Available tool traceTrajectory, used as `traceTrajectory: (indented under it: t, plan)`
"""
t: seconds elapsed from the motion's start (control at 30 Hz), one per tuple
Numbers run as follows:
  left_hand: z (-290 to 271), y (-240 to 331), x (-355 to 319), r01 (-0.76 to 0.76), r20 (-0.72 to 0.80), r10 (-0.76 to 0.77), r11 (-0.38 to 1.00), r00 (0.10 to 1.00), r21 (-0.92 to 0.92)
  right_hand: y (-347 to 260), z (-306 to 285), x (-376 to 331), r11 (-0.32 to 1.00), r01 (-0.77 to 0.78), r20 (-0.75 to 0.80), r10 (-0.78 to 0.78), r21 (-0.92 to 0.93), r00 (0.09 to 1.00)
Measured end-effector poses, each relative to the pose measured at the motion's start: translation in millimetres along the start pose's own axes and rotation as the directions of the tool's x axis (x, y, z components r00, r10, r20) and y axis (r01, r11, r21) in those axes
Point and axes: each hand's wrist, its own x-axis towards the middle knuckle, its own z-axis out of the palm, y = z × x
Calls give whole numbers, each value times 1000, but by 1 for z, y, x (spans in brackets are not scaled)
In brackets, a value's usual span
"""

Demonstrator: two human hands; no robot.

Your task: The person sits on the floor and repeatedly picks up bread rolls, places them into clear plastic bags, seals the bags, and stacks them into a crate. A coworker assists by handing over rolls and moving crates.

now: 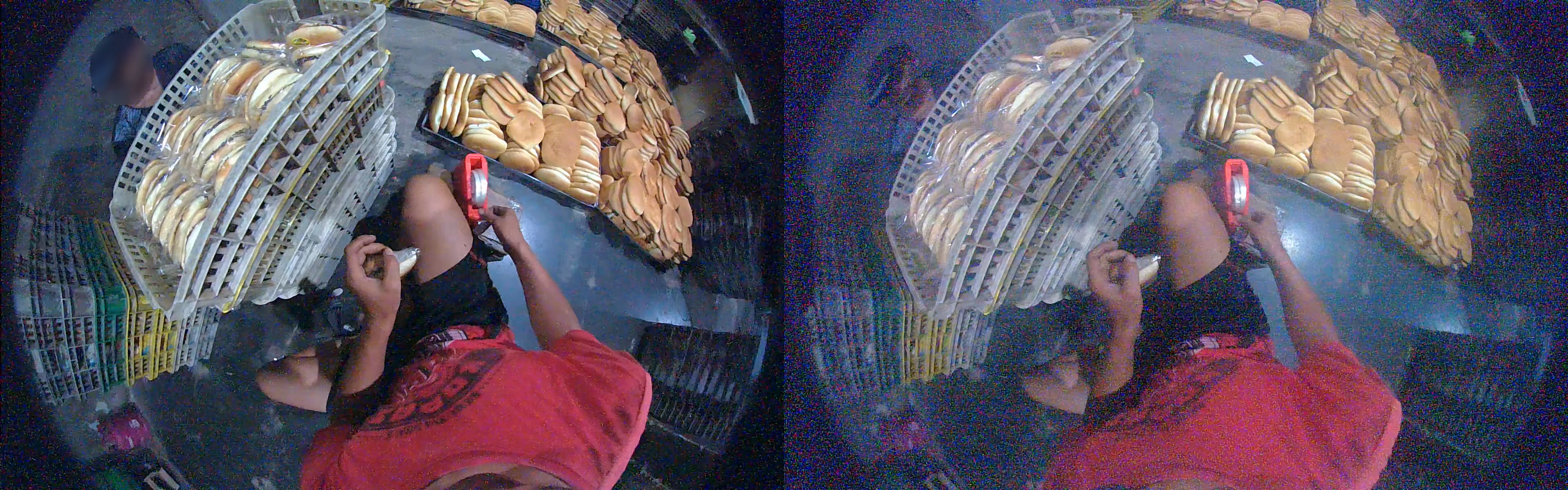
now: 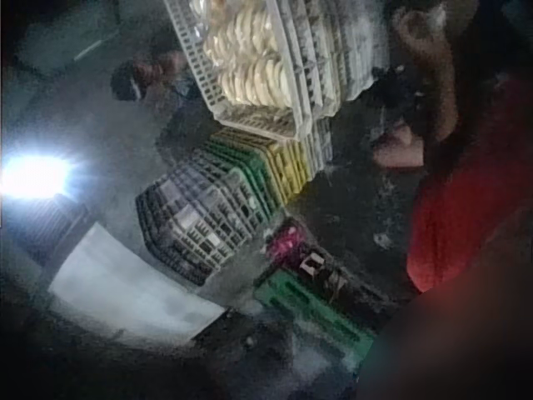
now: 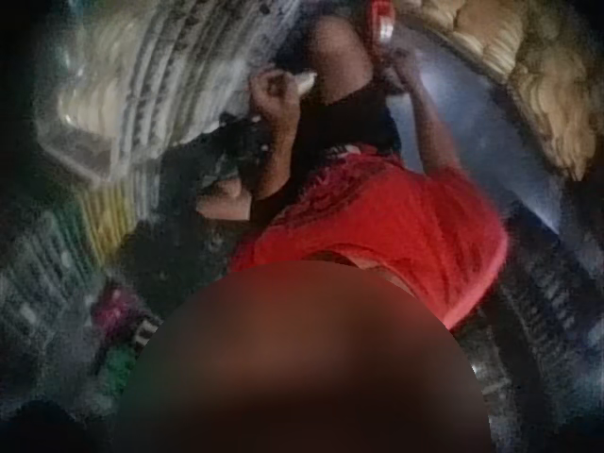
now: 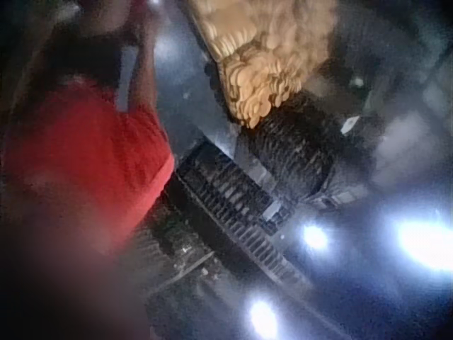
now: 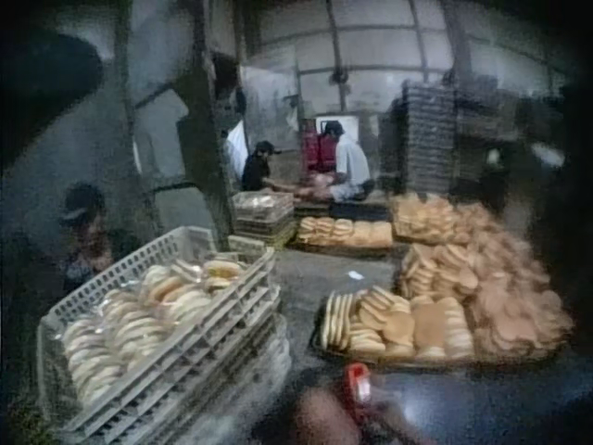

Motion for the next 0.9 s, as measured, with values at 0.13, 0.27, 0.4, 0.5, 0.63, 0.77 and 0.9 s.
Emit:
traceTrajectory:
  t: [0.13,0.27,0.4,0.5,0.63,0.77,0.9]
  plan:
    - [-8,-4,-3,-31,-43,34,996,998,80,-14,-2,-28,822,-186,-78,171,-539,982]
    - [-12,-8,-9,-80,-49,88,987,995,140,-64,17,-55,521,-258,-174,204,-814,963]
    - [-9,-3,-14,-47,-62,56,989,996,138,-140,68,-86,925,359,381,-379,126,843]
    - [-11,2,-15,-191,-56,203,966,978,173,-184,110,-105,876,466,596,-442,125,670]
    - [-30,8,-16,-37,-162,64,985,985,169,-206,138,-127,732,679,432,-593,-64,680]
    - [-58,12,-5,-35,-8,35,999,999,-1,-219,144,-128,674,736,563,-635,67,530]
    - [-75,24,13,364,380,-267,907,885,-211,-258,154,-134,677,692,381,-588,-251,714]
